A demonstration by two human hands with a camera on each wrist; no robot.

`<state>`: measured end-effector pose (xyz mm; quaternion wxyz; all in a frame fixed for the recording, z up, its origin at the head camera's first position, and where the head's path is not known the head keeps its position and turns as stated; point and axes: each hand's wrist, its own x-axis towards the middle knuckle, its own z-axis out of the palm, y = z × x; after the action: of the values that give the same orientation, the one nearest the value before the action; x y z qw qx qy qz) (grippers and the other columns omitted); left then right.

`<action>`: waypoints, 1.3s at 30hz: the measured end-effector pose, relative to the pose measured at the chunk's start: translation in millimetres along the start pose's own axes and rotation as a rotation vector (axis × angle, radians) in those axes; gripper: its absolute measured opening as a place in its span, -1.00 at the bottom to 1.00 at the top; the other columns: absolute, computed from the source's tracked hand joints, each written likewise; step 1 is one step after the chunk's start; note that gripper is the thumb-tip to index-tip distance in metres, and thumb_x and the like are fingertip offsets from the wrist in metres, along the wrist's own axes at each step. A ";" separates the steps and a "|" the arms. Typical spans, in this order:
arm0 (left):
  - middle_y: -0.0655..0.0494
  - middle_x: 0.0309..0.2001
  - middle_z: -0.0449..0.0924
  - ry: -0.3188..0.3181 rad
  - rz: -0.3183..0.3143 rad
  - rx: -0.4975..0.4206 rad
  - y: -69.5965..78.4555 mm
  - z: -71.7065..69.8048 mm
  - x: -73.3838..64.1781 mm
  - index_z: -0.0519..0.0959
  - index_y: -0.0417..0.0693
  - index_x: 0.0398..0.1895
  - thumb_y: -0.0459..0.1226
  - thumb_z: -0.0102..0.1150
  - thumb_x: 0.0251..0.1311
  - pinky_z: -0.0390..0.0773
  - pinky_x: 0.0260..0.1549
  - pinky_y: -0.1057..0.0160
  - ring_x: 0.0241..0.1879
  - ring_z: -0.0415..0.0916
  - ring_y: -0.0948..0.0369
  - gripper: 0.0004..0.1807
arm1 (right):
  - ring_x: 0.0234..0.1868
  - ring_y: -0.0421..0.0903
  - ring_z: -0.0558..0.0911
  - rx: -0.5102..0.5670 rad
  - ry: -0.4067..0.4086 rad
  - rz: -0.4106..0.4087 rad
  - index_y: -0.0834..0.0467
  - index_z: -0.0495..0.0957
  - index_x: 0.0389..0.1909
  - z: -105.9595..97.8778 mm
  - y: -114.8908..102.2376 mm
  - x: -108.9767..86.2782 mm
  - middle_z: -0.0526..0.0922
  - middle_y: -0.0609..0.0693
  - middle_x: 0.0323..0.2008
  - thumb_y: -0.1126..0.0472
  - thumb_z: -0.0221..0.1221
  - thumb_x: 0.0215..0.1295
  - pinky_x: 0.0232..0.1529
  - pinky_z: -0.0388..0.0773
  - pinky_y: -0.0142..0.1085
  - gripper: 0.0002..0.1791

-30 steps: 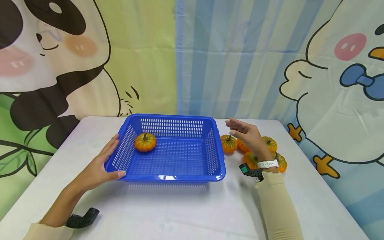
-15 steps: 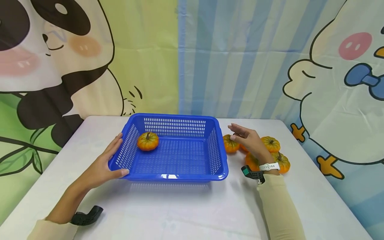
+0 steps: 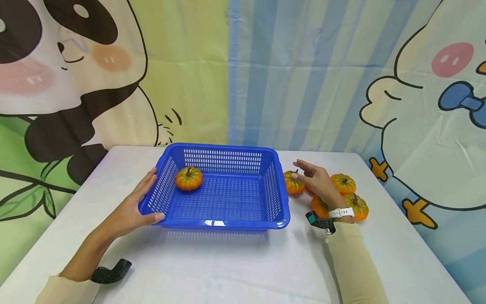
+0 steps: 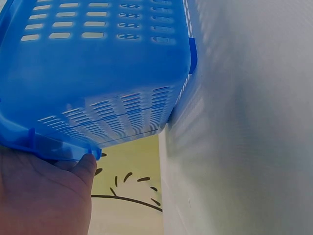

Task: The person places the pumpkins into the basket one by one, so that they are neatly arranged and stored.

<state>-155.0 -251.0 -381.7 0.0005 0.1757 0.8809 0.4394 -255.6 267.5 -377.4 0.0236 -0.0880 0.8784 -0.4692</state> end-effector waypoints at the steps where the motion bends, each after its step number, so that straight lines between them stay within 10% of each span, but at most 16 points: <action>1: 0.15 0.56 -0.40 -0.001 0.000 -0.002 -0.3 0.3 0.0 -0.20 0.05 0.57 -0.17 0.38 0.02 0.20 0.08 -0.44 0.45 -0.22 -0.27 0.16 | 0.38 0.14 0.28 -0.006 -0.008 0.011 0.12 0.21 0.46 0.0 0.4 0.2 0.37 0.09 0.35 -0.07 0.27 0.27 0.34 0.21 0.04 -0.18; 21: 0.14 0.56 -0.39 0.008 0.017 -0.002 -1.9 -1.4 -3.6 -0.19 0.04 0.57 -0.20 0.37 0.03 0.24 0.04 -0.44 0.44 -0.21 -0.28 0.15 | 0.39 0.25 0.23 -0.051 -0.088 0.108 0.01 -0.05 0.55 9.8 1.8 12.0 0.24 0.25 0.40 0.13 0.35 0.19 0.33 0.14 0.16 0.01; 39: 0.18 0.56 -0.38 0.000 0.025 -0.006 -1.0 -1.2 0.4 -0.18 0.06 0.57 -0.21 0.36 0.03 0.23 0.06 -0.42 0.44 -0.19 -0.27 0.13 | 0.25 0.27 0.38 -0.260 -0.087 0.161 0.29 0.28 0.39 12.6 2.3 9.1 0.32 0.25 0.35 0.04 0.31 0.24 0.26 0.30 0.13 -0.22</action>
<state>-155.9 -252.3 -381.6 -0.0045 0.1864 0.8774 0.4420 -263.3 256.8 -386.0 0.0877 -0.0400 0.9340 -0.3441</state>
